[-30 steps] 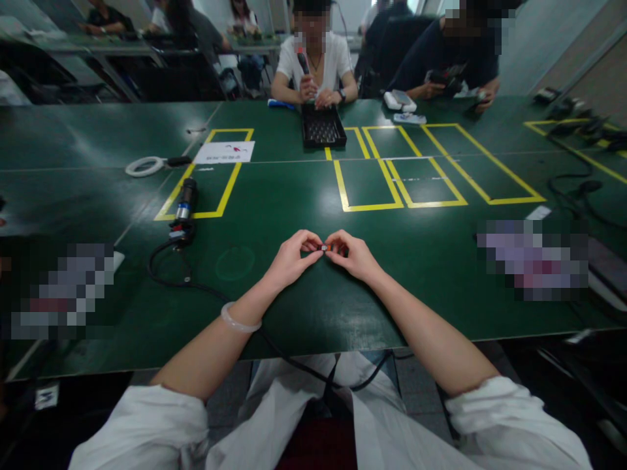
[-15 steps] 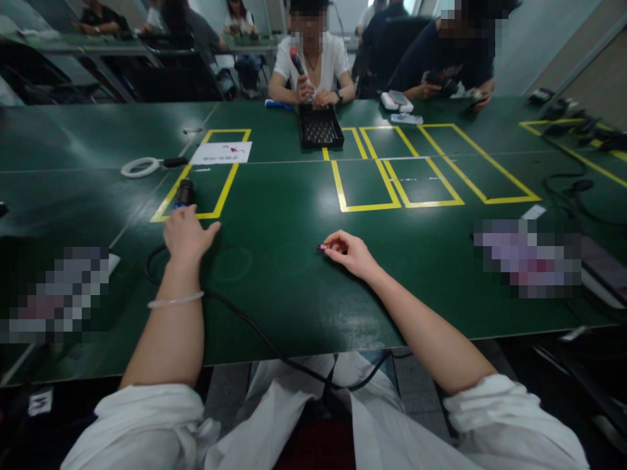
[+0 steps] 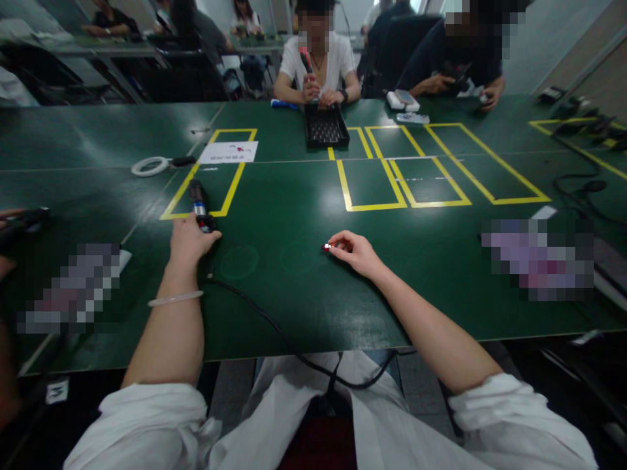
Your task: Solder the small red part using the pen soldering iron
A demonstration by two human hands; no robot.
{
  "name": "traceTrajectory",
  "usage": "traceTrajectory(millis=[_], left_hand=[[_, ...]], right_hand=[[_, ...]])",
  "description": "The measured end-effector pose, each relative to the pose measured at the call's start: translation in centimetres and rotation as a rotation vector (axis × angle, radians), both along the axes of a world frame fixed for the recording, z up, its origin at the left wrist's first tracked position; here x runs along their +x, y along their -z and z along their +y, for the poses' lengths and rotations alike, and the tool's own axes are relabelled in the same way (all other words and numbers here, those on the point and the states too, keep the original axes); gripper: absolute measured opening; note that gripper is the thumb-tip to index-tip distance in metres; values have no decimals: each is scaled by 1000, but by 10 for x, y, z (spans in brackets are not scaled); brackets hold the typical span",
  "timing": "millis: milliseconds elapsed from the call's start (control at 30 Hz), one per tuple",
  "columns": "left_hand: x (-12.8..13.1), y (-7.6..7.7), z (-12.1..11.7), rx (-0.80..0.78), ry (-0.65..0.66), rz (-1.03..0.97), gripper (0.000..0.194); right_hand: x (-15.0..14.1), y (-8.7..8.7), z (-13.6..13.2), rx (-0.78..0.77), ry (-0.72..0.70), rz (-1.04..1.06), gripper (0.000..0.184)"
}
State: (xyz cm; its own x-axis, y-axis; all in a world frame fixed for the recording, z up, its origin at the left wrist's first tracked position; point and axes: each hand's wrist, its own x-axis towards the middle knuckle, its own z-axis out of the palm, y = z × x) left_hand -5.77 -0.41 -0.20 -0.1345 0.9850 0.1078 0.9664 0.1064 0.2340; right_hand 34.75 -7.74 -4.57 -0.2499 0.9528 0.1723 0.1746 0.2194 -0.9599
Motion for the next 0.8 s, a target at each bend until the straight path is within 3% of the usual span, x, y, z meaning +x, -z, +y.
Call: traceTrajectory(millis=[100,533,667,800], left_hand=[[32,-1,-7,-21,-139,26,70],[179,8,-58,79,448,-109,73],[204,9,-74,66,542,-135,78],[212,10,-84,61,603,-102,78]], right_hand=[[0,2,1,-1,1,6,26],[2,-4,-2,101,74,-55,15],[3,-5,-3,146,85,-98,11],[3,-6,-4,194,49,-155,9]])
